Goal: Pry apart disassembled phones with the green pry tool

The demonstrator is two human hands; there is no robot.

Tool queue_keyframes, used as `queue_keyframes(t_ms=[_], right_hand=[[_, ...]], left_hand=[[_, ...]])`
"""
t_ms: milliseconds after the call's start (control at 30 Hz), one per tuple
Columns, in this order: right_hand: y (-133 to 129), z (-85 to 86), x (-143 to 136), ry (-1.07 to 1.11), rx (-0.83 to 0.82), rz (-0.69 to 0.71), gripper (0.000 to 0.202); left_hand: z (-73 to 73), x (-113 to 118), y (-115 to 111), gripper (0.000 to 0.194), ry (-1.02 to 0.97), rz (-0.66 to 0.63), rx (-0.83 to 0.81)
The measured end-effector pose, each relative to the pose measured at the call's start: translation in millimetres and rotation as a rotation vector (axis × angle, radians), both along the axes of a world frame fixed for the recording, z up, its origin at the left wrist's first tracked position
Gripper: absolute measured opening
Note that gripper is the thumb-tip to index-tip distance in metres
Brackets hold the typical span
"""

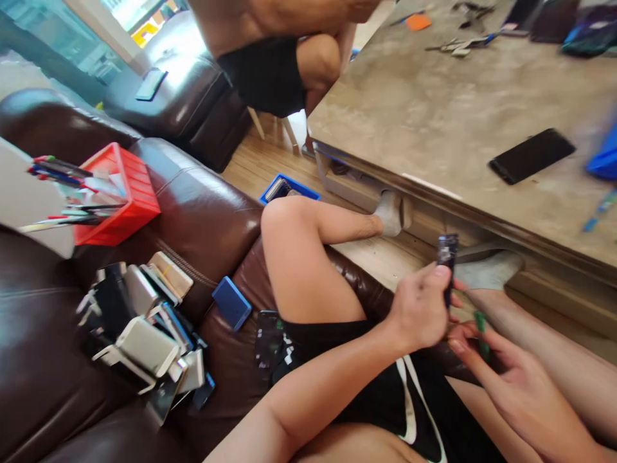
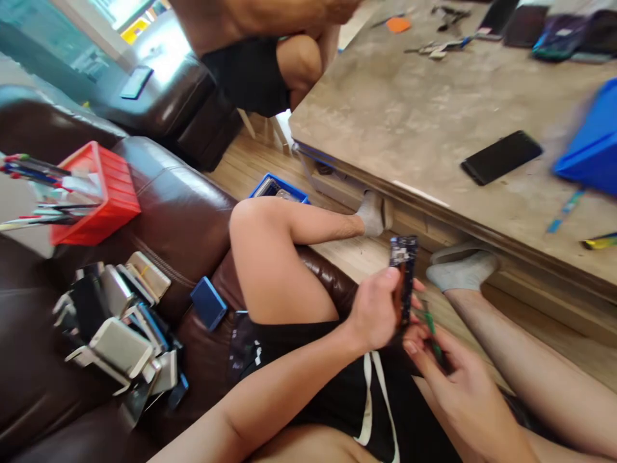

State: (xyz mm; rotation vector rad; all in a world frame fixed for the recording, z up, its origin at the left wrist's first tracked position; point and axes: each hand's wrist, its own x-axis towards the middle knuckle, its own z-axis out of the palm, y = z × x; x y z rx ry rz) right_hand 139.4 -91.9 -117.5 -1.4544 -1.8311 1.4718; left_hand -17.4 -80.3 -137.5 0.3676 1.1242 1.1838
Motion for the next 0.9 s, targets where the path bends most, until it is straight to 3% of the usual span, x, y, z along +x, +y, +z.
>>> queue_keyframes(t_ms=[100, 300, 400, 567, 667, 733, 900], right_hand=[[12.2, 4.4, -6.9, 0.044, -0.042, 0.028, 0.036], [23.9, 20.9, -13.8, 0.276, -0.073, -0.393, 0.03], [17.8, 31.1, -18.9, 0.499, -0.062, -0.476, 0.04], [4.7, 50.5, -16.0, 0.581, 0.139, -0.446, 0.042], [-2.5, 56.4, -6.6, 0.564, 0.217, -0.366, 0.03], [-5.6, 58.1, -1.6, 0.514, 0.271, -0.322, 0.025], [-6.3, 60.6, 2.1, 0.34, 0.28, -0.278, 0.034]], left_hand=[[-0.2, -8.0, 12.1, 0.071, -0.13, 0.02, -0.042], [27.4, -36.7, 31.0, 0.067, -0.379, 0.049, -0.045], [42.1, -41.9, 35.0, 0.065, -0.514, 0.092, -0.013], [60.1, -39.9, 41.6, 0.068, -0.578, 0.097, 0.0], [70.8, -38.4, 44.8, 0.071, -0.61, 0.09, -0.023], [77.0, -37.0, 46.0, 0.072, -0.614, 0.082, -0.018], [85.4, -32.4, 48.1, 0.07, -0.556, 0.087, -0.018]])
